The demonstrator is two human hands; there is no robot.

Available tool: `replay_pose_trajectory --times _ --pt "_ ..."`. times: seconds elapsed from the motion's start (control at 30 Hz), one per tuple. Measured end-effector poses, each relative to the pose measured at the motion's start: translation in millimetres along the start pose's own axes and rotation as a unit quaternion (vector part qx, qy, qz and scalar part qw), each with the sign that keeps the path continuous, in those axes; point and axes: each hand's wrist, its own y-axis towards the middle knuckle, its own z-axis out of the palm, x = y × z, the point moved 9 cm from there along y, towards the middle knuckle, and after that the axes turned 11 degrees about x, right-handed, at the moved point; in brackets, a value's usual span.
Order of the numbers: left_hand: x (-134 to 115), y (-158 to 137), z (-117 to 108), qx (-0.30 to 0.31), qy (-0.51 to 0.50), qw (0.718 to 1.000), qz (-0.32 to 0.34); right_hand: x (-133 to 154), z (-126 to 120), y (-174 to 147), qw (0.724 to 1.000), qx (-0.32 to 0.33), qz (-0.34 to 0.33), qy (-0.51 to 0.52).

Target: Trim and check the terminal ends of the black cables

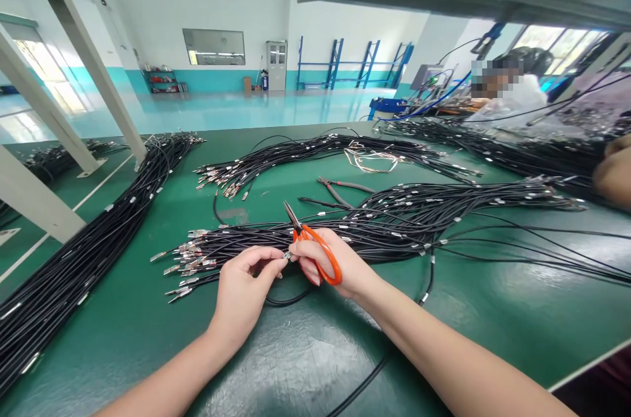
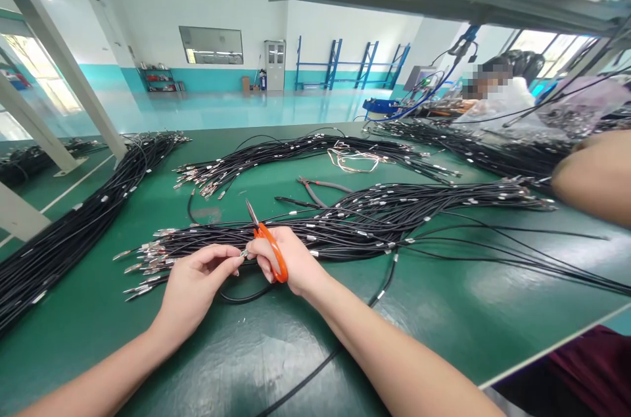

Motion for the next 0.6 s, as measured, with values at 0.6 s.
replay_pose_trajectory --times 0.6 --pt "-0.9 -6.0 16.5 0.079 -0.207 0.974 -0.047 23.3 -3.8 -12.4 0.997 -0.024 -0.068 -0.028"
